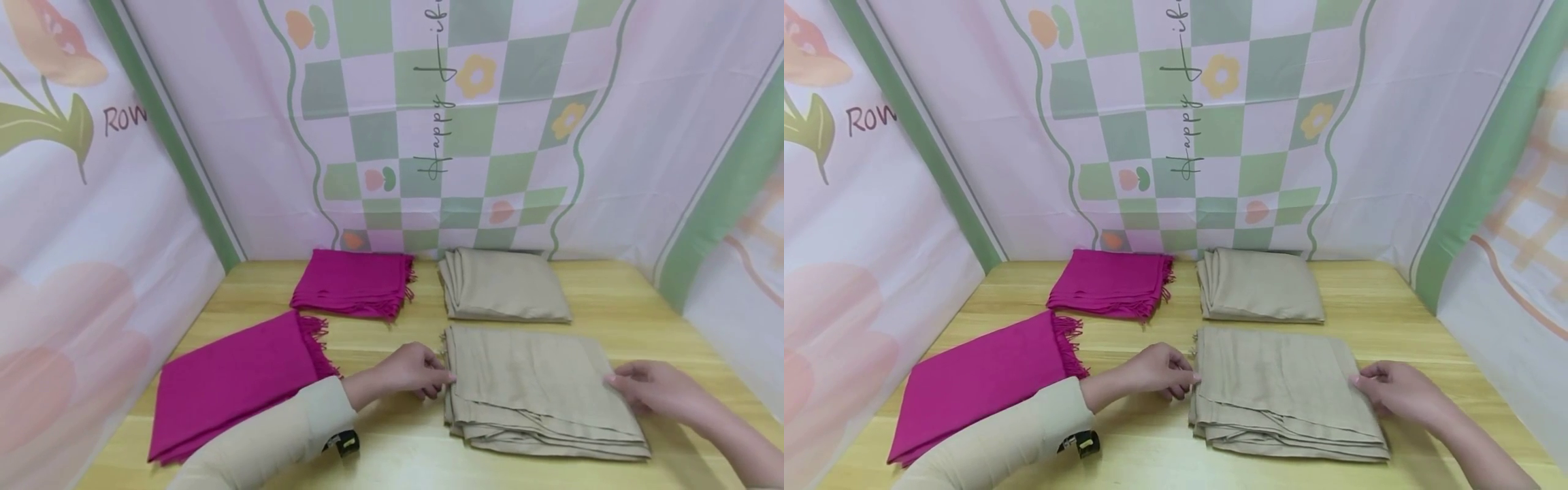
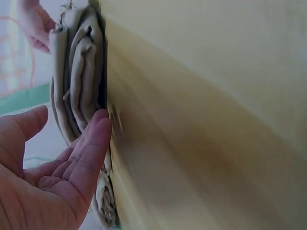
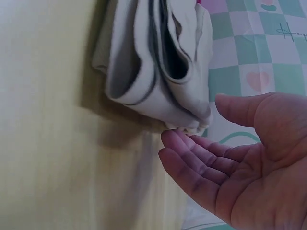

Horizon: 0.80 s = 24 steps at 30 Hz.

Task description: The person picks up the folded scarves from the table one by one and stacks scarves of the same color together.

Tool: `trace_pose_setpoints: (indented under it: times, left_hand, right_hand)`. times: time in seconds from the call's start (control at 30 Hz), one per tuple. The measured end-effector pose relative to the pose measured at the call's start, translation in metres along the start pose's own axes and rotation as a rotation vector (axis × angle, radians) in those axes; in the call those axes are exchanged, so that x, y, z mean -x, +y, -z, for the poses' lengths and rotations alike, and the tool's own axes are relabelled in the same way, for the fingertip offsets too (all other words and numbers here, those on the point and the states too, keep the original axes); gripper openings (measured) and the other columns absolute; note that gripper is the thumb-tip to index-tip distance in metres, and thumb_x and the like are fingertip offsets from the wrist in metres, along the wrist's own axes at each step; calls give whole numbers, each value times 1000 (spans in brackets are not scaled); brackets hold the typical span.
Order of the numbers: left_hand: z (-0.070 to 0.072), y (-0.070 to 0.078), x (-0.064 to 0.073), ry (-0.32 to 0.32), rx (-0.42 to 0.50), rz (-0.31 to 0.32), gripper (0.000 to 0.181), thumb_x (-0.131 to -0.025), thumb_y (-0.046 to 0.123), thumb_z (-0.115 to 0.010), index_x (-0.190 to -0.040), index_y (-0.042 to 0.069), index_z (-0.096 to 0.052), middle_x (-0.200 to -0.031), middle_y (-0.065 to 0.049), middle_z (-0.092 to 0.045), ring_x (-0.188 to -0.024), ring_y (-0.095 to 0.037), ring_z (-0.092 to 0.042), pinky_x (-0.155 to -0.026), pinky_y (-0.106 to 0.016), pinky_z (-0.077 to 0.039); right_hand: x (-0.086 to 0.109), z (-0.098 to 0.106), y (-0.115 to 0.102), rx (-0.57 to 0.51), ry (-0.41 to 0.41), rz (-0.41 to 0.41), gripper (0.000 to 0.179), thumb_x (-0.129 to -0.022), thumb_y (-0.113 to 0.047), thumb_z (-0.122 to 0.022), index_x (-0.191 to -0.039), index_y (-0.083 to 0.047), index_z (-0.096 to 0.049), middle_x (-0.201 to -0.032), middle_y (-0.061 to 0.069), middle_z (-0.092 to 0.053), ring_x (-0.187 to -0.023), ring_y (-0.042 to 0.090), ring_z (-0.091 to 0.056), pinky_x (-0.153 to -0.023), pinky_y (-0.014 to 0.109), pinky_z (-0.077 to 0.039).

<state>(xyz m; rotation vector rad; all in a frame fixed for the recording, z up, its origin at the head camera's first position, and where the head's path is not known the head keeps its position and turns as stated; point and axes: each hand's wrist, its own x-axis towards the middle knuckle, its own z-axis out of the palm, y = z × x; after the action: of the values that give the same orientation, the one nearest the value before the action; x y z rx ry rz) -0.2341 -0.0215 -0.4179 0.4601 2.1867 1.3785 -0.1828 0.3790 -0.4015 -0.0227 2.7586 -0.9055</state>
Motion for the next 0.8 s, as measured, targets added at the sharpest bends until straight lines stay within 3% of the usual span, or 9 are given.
trace_pose_setpoints:
  times: [0.17, 0.33, 0.53, 0.63, 0.8]
  left_hand:
    - [10, 1, -2, 37, 3, -28, 23, -91, 25, -71, -96, 3, -68, -77, -11, -69, -66, -27, -68, -57, -36, -57]
    - [19, 2, -10, 107, -46, -101, 20, -91, 26, -70, -93, 7, -68, -73, -8, -68, -61, -25, -66, -54, -34, -56]
    - [32, 7, -26, 198, -86, -176, 20, -93, 27, -67, -99, 9, -71, -85, -5, -69, -77, -23, -68, -64, -32, -56]
    - [38, 12, -36, 237, -87, -188, 23, -94, 29, -66, -104, 9, -71, -91, -5, -69, -84, -26, -67, -68, -35, -56]
    - [40, 17, -56, 281, -42, -156, 27, -94, 31, -67, -108, 8, -71, -94, -2, -69, -92, -29, -66, -75, -39, -56]
  right_hand:
    - [0, 9, -3, 34, 71, 67, 52, -102, -27, -52, -117, 23, -49, -94, 18, -68, -78, 21, -64, -63, 30, -54]
    - [-3, 18, -10, 18, 127, 114, 52, -103, -25, -50, -121, 23, -46, -99, 28, -66, -81, 30, -67, -62, 30, -55]
    - [-15, 27, -20, -13, 157, 131, 58, -104, -31, -46, -124, 23, -43, -107, 35, -61, -88, 40, -66, -67, 37, -57]
    - [-23, 30, -25, -10, 180, 145, 59, -104, -33, -45, -125, 23, -42, -109, 37, -59, -90, 43, -65, -67, 38, -57]
    - [-36, 33, -33, -9, 199, 151, 59, -104, -31, -46, -125, 23, -42, -109, 38, -59, -90, 44, -65, -70, 43, -56]
